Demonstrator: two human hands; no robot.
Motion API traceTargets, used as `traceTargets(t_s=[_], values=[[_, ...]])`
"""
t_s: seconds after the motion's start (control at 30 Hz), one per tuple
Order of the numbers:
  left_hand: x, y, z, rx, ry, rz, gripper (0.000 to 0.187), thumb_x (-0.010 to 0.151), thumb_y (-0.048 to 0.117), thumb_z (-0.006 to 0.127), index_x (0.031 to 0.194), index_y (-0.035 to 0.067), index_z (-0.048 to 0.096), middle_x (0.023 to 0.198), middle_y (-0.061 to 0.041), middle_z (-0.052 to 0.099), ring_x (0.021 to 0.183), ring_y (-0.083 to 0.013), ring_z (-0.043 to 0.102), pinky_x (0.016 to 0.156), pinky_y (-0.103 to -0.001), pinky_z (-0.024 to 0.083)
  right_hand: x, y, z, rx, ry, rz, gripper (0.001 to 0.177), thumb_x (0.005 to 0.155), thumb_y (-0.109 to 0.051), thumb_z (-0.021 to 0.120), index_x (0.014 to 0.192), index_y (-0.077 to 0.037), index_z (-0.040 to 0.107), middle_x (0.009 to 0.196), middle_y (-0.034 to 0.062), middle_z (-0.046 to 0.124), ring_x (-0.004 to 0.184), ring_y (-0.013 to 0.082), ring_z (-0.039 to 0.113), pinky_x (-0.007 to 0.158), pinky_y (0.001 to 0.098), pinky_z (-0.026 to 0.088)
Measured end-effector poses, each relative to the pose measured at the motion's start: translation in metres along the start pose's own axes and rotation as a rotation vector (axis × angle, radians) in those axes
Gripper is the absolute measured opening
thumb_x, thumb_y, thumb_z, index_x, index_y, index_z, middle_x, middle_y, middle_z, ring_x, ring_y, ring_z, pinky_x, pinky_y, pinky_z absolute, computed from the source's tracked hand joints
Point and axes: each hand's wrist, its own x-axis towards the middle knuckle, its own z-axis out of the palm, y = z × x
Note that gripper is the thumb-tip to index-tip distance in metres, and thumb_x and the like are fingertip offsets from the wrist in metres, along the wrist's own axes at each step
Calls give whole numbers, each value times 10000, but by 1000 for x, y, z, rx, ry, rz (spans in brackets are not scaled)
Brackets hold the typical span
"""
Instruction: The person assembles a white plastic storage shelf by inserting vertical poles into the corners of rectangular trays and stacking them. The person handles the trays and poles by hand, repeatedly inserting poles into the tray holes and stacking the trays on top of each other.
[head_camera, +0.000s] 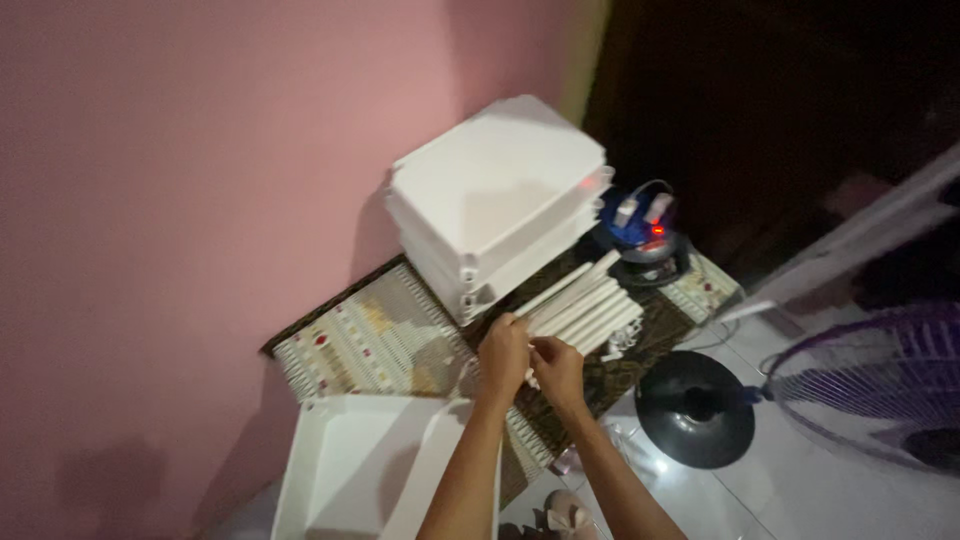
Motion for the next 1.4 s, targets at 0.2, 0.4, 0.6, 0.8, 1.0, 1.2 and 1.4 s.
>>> traceTargets(t_s=[0.2, 0.4, 0.6, 0.8, 1.0, 1.2, 1.4], values=[[24, -5, 74, 49, -39, -84, 126, 946, 127, 633, 959, 16, 689, 1012, -187, 680, 911, -352, 707, 741, -446, 578, 26, 53, -38, -166, 125, -19, 237, 872, -180, 744, 1007, 13, 767, 876, 174, 790, 787, 222, 771, 734, 348, 587], [19, -23, 122, 331, -110, -136, 97, 930, 124, 651, 967, 59, 713, 1081, -174, 676, 944, -346, 709, 771, -455, 589, 42, 84, -46, -268, 116, 101, 246, 843, -213, 766, 990, -17, 787, 862, 171, 787, 781, 248, 772, 739, 352, 583], [15, -27, 132, 343, -71, -42, 115, 799, 69, 731, 912, 55, 720, 1085, -157, 676, 1043, -354, 673, 867, -448, 565, 46, 83, -47, -214, 47, 139, 242, 856, -212, 740, 989, -15, 782, 894, 165, 794, 822, 247, 782, 765, 362, 587], [13, -21, 120, 331, -32, 6, 223, 714, 108, 813, 899, 41, 709, 1018, -154, 675, 1054, -350, 649, 877, -447, 538, 43, 67, -46, -184, 3, 80, 248, 856, -184, 713, 1011, -2, 779, 905, 174, 795, 845, 258, 783, 787, 368, 593], [9, -17, 111, 298, -15, -20, 187, 737, 120, 806, 877, 51, 703, 971, -145, 679, 1004, -347, 656, 853, -455, 537, 42, 63, -42, -161, -19, 134, 262, 856, -196, 730, 1022, 1, 776, 911, 172, 794, 842, 260, 786, 786, 359, 590], [3, -9, 91, 220, 11, -9, 179, 747, 100, 780, 891, 32, 698, 965, -168, 673, 987, -361, 656, 853, -464, 535, 39, 57, -38, -221, -36, 26, 259, 852, -217, 734, 1002, -13, 789, 897, 171, 793, 834, 268, 784, 776, 361, 591], [-11, 4, 48, 50, 130, 5, 179, 753, 11, 701, 932, 3, 698, 985, -190, 672, 980, -405, 647, 823, -471, 536, 30, 18, -25, -247, -80, -45, 261, 892, -236, 710, 999, -6, 774, 858, 174, 784, 795, 274, 777, 734, 371, 584]])
